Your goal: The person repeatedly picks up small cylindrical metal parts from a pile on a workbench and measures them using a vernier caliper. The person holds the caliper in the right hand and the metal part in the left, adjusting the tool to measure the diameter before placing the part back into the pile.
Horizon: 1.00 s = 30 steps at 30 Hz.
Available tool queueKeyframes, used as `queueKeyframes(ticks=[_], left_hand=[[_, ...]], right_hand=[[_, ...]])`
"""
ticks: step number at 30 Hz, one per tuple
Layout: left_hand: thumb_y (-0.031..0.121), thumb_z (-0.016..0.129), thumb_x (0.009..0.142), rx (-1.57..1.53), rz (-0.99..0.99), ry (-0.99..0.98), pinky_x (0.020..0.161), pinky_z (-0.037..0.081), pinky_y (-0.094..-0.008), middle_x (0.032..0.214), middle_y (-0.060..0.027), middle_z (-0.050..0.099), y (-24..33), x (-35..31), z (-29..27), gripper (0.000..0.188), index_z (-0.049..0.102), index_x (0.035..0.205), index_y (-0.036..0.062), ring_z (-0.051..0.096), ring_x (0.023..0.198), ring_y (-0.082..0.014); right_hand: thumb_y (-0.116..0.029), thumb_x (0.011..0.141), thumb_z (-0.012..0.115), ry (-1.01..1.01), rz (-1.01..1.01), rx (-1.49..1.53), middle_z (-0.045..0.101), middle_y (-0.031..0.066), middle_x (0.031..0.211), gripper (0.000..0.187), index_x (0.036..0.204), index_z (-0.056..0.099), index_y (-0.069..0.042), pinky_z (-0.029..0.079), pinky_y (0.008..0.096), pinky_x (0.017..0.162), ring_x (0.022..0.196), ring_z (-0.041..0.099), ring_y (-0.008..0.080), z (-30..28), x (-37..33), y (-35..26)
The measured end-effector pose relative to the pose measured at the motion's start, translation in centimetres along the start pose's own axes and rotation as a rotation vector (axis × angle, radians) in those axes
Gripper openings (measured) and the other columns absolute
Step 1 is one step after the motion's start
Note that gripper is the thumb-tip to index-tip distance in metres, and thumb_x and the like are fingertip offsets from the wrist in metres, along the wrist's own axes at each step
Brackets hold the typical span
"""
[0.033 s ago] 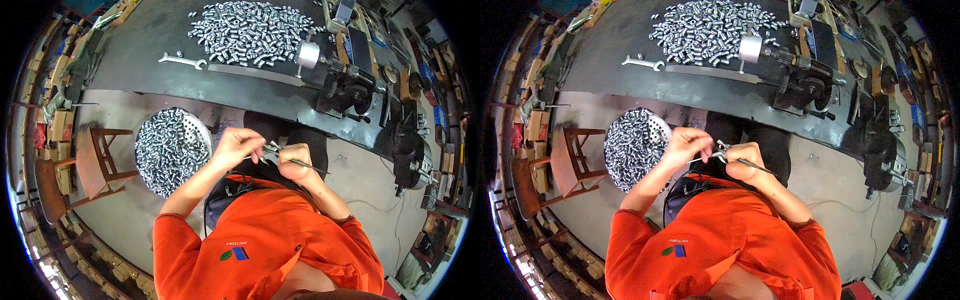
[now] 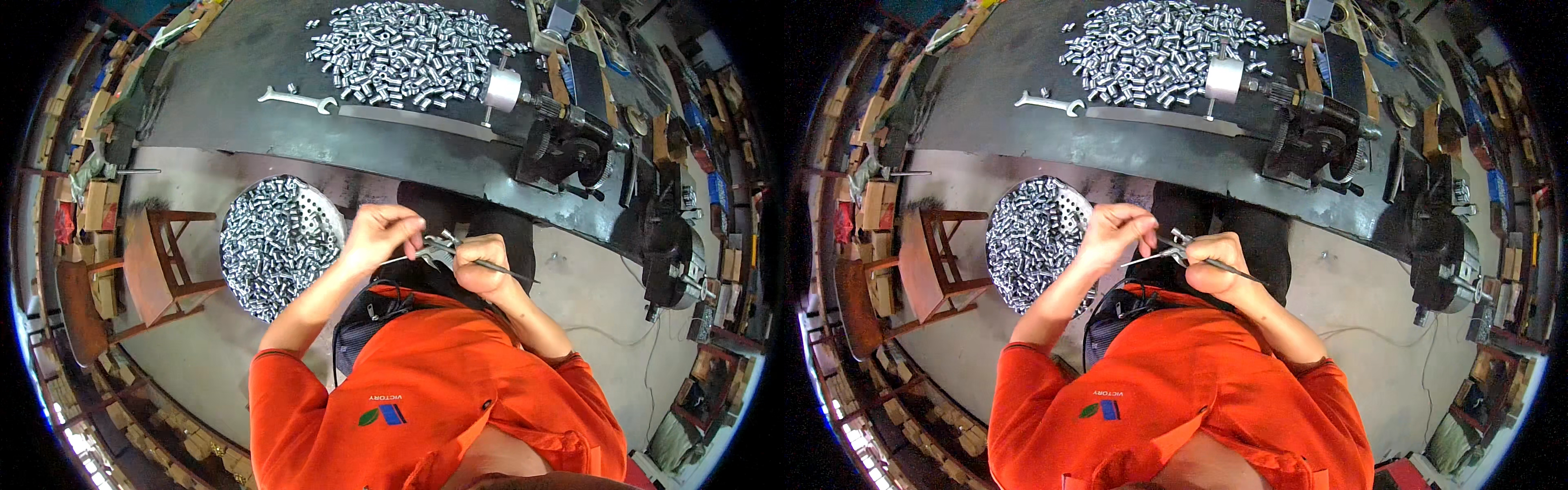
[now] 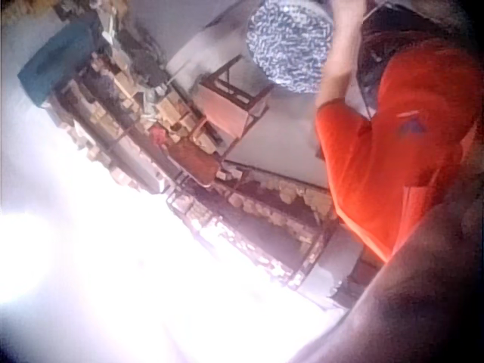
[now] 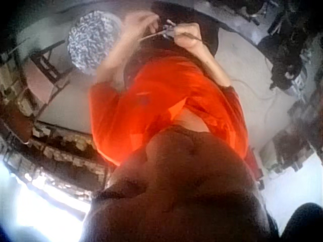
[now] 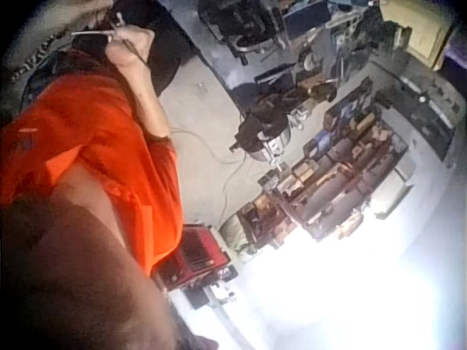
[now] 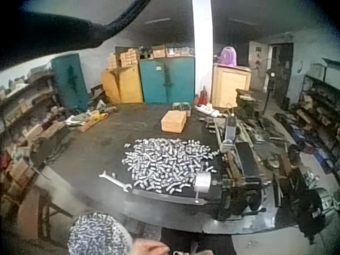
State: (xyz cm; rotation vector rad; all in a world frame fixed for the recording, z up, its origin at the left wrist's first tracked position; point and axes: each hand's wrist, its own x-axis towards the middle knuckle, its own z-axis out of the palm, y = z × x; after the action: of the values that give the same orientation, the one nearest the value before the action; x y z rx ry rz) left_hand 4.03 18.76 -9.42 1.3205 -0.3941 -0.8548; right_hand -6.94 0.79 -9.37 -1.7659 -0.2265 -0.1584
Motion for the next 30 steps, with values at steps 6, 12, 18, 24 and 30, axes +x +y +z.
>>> queueKeyframes(ticks=[6, 12, 18, 24, 30], left_hand=[[0.006, 0.051, 0.089, -0.078, -0.057, -0.217, 0.054, 0.049, -0.0247, 0.077, -0.0114, 0.064, 0.4, -0.3, 1.5, 0.019, 0.058, 0.103, -0.0051, 0.061, 0.058, -0.0159], [0.013, 0.056, 0.089, 0.153, -0.014, -0.21, 0.051, 0.046, -0.0216, 0.066, -0.0037, 0.06, -0.5, -0.2, 1.6, 0.018, 0.062, 0.093, -0.0035, 0.056, 0.057, -0.0084], [0.01, 0.057, 0.087, 0.139, -0.098, -0.164, 0.045, 0.044, -0.0235, 0.058, -0.0051, 0.058, -0.8, -0.8, 0.7, 0.017, 0.063, 0.079, -0.0047, 0.054, 0.049, -0.0097], [0.004, 0.057, 0.084, 0.372, -0.091, 0.242, 0.047, 0.047, -0.025, 0.066, -0.0081, 0.062, -4.8, -1.0, -7.9, 0.012, 0.061, 0.087, -0.0066, 0.058, 0.053, -0.0128], [0.017, 0.062, 0.073, 1.104, -0.357, 0.529, 0.071, 0.05, -0.0367, 0.084, -0.0194, 0.065, -13.1, -1.2, -21.6, 0.022, 0.065, 0.092, 0.0065, 0.065, 0.071, -0.0278]], right_hand=[[0.001, 0.058, 0.053, 0.06, -0.017, 0.015, 0.033, 0.0063, 0.049, 0.021, 0.052, 0.033, -0.003, 0.026, 0.03, 0.041, 0.043, 0.035, 0.0151, 1.4, 0.2, 0.4], [0.005, 0.055, 0.051, -0.014, 0.006, -0.045, 0.028, 0.0068, 0.048, 0.021, 0.051, 0.032, -0.003, 0.024, 0.0307, 0.041, 0.04, 0.031, 0.0159, 1.1, -0.5, 0.7], [0.002, 0.055, 0.052, -0.008, -0.015, -0.076, 0.026, 0.0076, 0.048, 0.022, 0.052, 0.031, -0.003, 0.023, 0.0324, 0.04, 0.039, 0.029, 0.019, 1.6, -0.3, 0.5], [-0.002, 0.057, 0.052, 0.024, -0.008, -0.109, 0.027, 0.0072, 0.048, 0.021, 0.052, 0.032, -0.002, 0.022, 0.0326, 0.04, 0.039, 0.03, 0.0195, 1.0, -1.0, 0.8], [-0.004, 0.06, 0.052, 0.013, 0.04, -0.068, 0.028, 0.0062, 0.048, 0.019, 0.051, 0.035, -0.002, 0.022, 0.0316, 0.041, 0.04, 0.031, 0.0148, 1.3, -1.7, 1.4]])
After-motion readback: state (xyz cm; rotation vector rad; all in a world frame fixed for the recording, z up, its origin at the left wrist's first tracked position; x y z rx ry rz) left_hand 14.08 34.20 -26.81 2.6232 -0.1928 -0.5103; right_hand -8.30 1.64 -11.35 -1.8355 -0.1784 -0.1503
